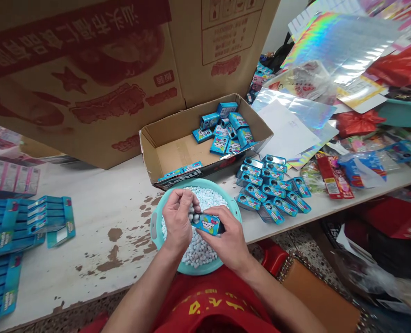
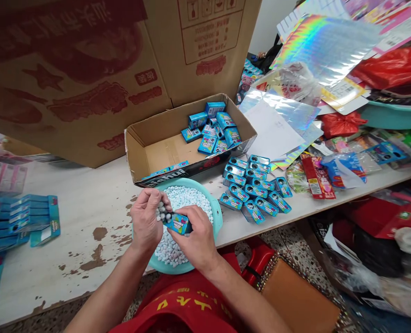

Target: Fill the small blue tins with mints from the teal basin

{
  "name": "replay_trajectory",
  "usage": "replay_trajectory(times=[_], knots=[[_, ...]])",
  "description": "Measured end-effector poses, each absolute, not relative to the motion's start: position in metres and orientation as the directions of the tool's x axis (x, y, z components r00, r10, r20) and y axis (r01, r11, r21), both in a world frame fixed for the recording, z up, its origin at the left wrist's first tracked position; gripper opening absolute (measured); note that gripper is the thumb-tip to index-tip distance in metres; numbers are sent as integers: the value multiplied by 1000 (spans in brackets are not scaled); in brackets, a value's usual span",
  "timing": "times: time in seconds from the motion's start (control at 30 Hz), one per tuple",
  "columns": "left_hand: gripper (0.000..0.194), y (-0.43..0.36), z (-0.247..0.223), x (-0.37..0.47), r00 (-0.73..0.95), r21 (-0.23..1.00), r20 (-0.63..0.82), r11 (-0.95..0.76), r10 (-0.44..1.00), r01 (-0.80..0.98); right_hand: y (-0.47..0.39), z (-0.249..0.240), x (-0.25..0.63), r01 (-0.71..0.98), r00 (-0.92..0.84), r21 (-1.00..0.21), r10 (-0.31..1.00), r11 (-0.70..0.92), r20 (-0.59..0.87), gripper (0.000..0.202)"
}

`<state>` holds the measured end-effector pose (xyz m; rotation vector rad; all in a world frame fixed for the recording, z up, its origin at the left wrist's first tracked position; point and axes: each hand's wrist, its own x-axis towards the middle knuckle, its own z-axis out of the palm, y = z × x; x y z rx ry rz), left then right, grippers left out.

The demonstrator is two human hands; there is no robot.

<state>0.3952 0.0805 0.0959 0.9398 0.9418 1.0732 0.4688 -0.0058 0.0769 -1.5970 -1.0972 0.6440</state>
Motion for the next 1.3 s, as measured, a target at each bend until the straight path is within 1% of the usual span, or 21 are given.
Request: replay_trajectory(times=[0.13, 0.27, 0.33, 0.47, 0.63, 0.77, 0.87, 1.03, 1.13, 1.17, 1.2, 1.23, 1.27, 1.3], knots=[[25, 81, 89, 399, 174, 936, -200, 241, 964, -258, -5, 71, 467, 314, 445, -945, 893, -94, 59, 28], [24, 80, 94, 400, 175, 912, -167, 219, 970, -347, -8, 72, 467, 306, 456, -950, 885, -60, 91, 26], [24, 79, 96, 400, 171, 908, -151, 205, 974, -364, -8, 72, 467, 311, 470, -949, 876, -48, 109, 26], [23, 78, 93, 402, 148, 908, -162, 206, 976, -364, -6, 64, 466, 269, 487, -961, 870, -64, 78, 25], [22, 75, 96, 401, 163, 917, -109, 163, 981, -365, -6, 61, 465, 226, 498, -973, 864, -55, 66, 27], [22, 73, 105, 400, 173, 916, -132, 187, 976, -355, -8, 65, 466, 200, 498, -979, 865, -48, 59, 27], [25, 72, 106, 401, 149, 923, -162, 203, 976, -326, -8, 65, 467, 175, 511, -984, 857, -35, 61, 27], [28, 74, 106, 405, 136, 906, -210, 245, 968, -346, -12, 59, 471, 73, 529, -994, 848, -77, -27, 30], [28, 82, 99, 403, 133, 899, -223, 257, 966, -356, -18, 57, 477, -85, 508, -992, 853, -90, -121, 34], [28, 87, 94, 401, 127, 910, -221, 252, 967, -330, -20, 56, 480, -155, 496, -984, 855, -85, -152, 36], [27, 91, 87, 397, 135, 933, -216, 245, 967, -262, -23, 56, 484, -213, 490, -974, 855, -74, -172, 39], [26, 96, 79, 392, 164, 963, -204, 228, 965, -145, -26, 56, 488, -244, 492, -968, 853, -59, -176, 40], [26, 101, 71, 386, 212, 983, -183, 184, 960, 13, -28, 56, 493, -244, 507, -969, 846, -43, -166, 41], [25, 106, 63, 380, 270, 977, -157, 109, 950, 184, -31, 56, 498, -221, 527, -975, 837, -32, -147, 41]])
